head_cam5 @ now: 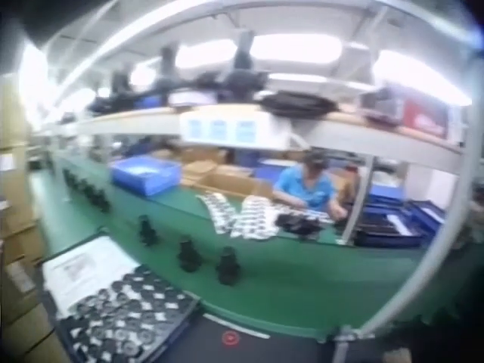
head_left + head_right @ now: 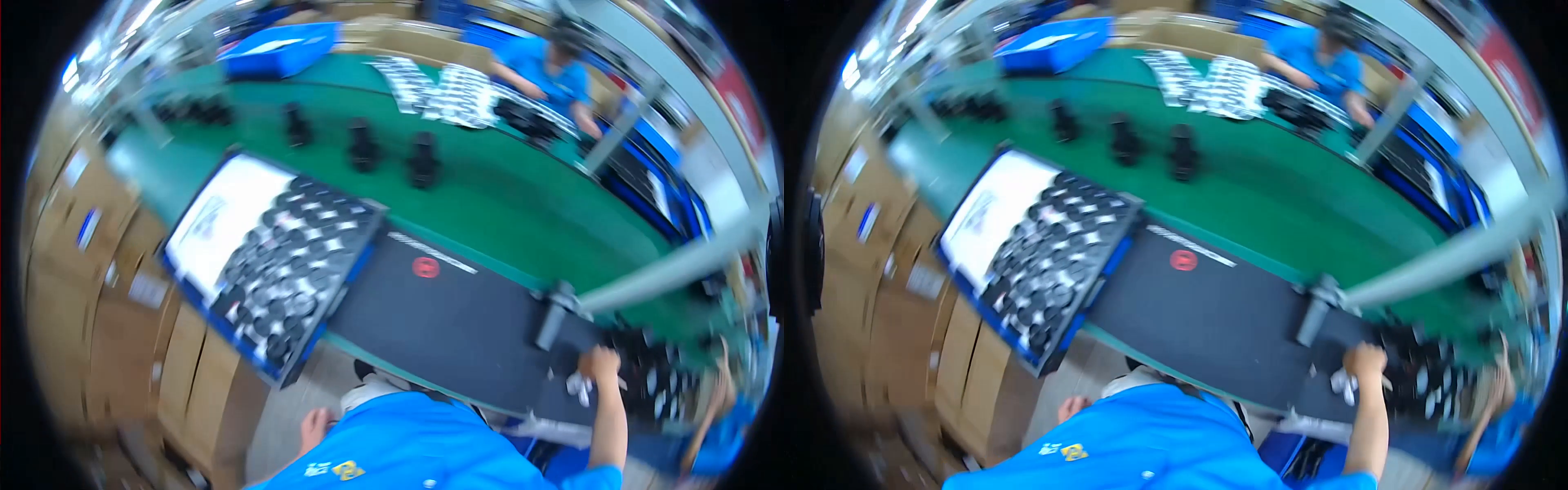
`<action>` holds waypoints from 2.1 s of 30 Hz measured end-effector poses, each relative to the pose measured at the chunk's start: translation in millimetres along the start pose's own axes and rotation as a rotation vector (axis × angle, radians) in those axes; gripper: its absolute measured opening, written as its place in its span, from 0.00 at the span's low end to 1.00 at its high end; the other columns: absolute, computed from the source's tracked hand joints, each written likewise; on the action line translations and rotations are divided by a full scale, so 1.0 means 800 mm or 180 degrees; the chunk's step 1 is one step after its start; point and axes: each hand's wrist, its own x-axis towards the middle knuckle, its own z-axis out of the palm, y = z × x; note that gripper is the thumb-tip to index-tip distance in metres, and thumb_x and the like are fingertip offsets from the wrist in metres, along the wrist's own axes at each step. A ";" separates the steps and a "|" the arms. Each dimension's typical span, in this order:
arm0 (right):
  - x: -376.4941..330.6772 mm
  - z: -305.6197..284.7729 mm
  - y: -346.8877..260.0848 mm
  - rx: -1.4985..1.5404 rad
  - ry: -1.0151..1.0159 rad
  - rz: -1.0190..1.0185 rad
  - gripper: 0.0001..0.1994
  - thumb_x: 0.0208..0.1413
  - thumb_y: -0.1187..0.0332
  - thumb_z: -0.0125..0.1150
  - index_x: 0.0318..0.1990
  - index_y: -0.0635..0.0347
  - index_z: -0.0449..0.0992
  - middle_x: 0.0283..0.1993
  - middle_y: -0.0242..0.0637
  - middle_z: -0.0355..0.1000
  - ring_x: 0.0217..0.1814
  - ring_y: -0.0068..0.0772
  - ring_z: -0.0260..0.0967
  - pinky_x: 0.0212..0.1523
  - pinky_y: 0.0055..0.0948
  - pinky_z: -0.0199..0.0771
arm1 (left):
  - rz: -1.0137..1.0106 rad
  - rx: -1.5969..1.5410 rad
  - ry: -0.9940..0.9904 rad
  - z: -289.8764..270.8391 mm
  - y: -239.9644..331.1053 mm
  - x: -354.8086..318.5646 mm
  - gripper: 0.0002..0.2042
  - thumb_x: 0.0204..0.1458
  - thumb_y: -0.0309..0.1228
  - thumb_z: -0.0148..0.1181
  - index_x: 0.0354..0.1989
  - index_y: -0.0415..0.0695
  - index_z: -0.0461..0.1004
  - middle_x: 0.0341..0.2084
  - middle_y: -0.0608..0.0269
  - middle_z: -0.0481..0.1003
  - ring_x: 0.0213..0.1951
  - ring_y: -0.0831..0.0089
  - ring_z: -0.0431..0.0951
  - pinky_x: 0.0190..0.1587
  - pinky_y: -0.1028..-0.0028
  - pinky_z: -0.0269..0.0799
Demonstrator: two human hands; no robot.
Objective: The person assembles small black cylindrical parts by hand, then places them into a tray.
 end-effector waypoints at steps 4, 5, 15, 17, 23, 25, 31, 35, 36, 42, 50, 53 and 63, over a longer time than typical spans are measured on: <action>0.041 0.060 0.004 -0.0469 -0.0546 -0.0111 0.10 0.47 0.64 0.58 0.38 0.51 0.78 0.36 0.33 0.77 0.40 0.38 0.74 0.39 0.34 0.69 | 0.0479 -0.0441 -0.0347 0.022 0.055 -0.037 0.11 0.57 0.32 0.52 0.41 0.38 0.73 0.33 0.58 0.75 0.36 0.74 0.73 0.40 0.77 0.70; 0.053 0.063 -0.002 -0.0578 -0.0511 -0.0135 0.10 0.48 0.64 0.57 0.38 0.50 0.78 0.36 0.33 0.77 0.41 0.39 0.73 0.40 0.35 0.69 | 0.0617 -0.0591 -0.0317 0.032 0.068 -0.038 0.10 0.57 0.32 0.52 0.41 0.38 0.73 0.33 0.59 0.75 0.35 0.75 0.73 0.40 0.78 0.70; 0.027 -0.023 -0.056 -0.0847 -0.0102 -0.0351 0.20 0.40 0.59 0.67 0.42 0.56 0.75 0.48 0.44 0.71 0.50 0.41 0.68 0.48 0.39 0.65 | 0.2713 0.0216 0.0190 0.016 0.256 0.099 0.07 0.48 0.28 0.57 0.35 0.39 0.73 0.26 0.62 0.70 0.26 0.73 0.67 0.32 0.76 0.65; -0.007 -0.055 -0.072 -0.0754 -0.0089 -0.0362 0.23 0.38 0.58 0.68 0.43 0.58 0.74 0.51 0.46 0.70 0.52 0.41 0.67 0.49 0.39 0.65 | 0.3369 0.0846 0.0549 0.010 0.284 0.173 0.12 0.45 0.31 0.59 0.37 0.41 0.71 0.32 0.58 0.67 0.34 0.65 0.67 0.39 0.71 0.65; -0.056 -0.078 -0.101 0.1126 0.0544 -0.0400 0.30 0.33 0.63 0.72 0.48 0.64 0.71 0.52 0.48 0.69 0.52 0.46 0.66 0.51 0.39 0.66 | 0.3509 0.2435 0.0638 0.024 0.354 0.311 0.19 0.38 0.37 0.63 0.39 0.42 0.72 0.38 0.55 0.63 0.41 0.58 0.63 0.44 0.66 0.61; -0.076 -0.080 -0.106 0.1750 0.0640 -0.0404 0.30 0.33 0.67 0.71 0.48 0.65 0.71 0.50 0.48 0.69 0.51 0.48 0.67 0.52 0.38 0.66 | 0.3421 0.3011 0.0518 0.040 0.364 0.340 0.20 0.36 0.39 0.64 0.38 0.41 0.72 0.38 0.55 0.63 0.41 0.58 0.62 0.43 0.66 0.60; -0.105 -0.083 -0.100 0.2543 0.0574 -0.0040 0.28 0.31 0.73 0.70 0.47 0.68 0.71 0.47 0.48 0.71 0.49 0.50 0.68 0.52 0.34 0.67 | 0.3297 0.3409 0.0162 0.053 0.380 0.363 0.21 0.33 0.41 0.65 0.35 0.41 0.74 0.38 0.54 0.63 0.41 0.58 0.62 0.43 0.66 0.59; -0.097 -0.065 -0.098 0.2675 0.0608 0.0058 0.27 0.32 0.73 0.70 0.46 0.69 0.72 0.46 0.48 0.72 0.47 0.49 0.69 0.51 0.34 0.67 | 0.3309 0.3654 0.0224 0.057 0.377 0.369 0.20 0.33 0.40 0.64 0.34 0.40 0.74 0.38 0.54 0.64 0.41 0.58 0.62 0.43 0.66 0.59; -0.094 -0.062 -0.097 0.2716 0.0632 0.0088 0.26 0.32 0.73 0.70 0.45 0.69 0.72 0.45 0.48 0.72 0.47 0.49 0.69 0.50 0.35 0.67 | 0.3316 0.3728 0.0256 0.057 0.376 0.369 0.19 0.33 0.40 0.64 0.33 0.40 0.74 0.37 0.53 0.64 0.41 0.58 0.62 0.42 0.66 0.59; -0.086 -0.067 -0.098 0.2796 0.0734 0.0031 0.25 0.34 0.75 0.68 0.45 0.69 0.72 0.45 0.47 0.72 0.46 0.48 0.70 0.48 0.34 0.68 | 0.3283 0.4010 0.0427 0.067 0.362 0.378 0.20 0.34 0.40 0.64 0.35 0.40 0.74 0.36 0.56 0.63 0.40 0.60 0.62 0.43 0.68 0.59; -0.084 -0.069 -0.097 0.3064 0.0662 0.0252 0.23 0.35 0.75 0.67 0.44 0.70 0.73 0.44 0.48 0.72 0.45 0.48 0.70 0.49 0.35 0.68 | 0.3318 0.4056 0.0396 0.071 0.362 0.383 0.18 0.34 0.39 0.64 0.33 0.41 0.74 0.36 0.56 0.64 0.41 0.61 0.62 0.43 0.68 0.59; -0.085 -0.068 -0.099 0.3108 0.0655 0.0316 0.22 0.35 0.75 0.67 0.43 0.71 0.74 0.44 0.49 0.72 0.45 0.49 0.70 0.50 0.35 0.68 | 0.3330 0.4070 0.0374 0.072 0.365 0.383 0.18 0.34 0.39 0.64 0.33 0.41 0.74 0.36 0.56 0.64 0.41 0.61 0.62 0.44 0.68 0.59; -0.096 -0.062 -0.105 0.3111 0.0984 0.0265 0.21 0.38 0.75 0.66 0.45 0.68 0.73 0.42 0.46 0.72 0.40 0.43 0.70 0.41 0.31 0.70 | 0.3540 0.3902 0.0411 0.040 0.381 0.353 0.21 0.33 0.40 0.65 0.35 0.40 0.75 0.35 0.58 0.64 0.40 0.62 0.62 0.44 0.68 0.59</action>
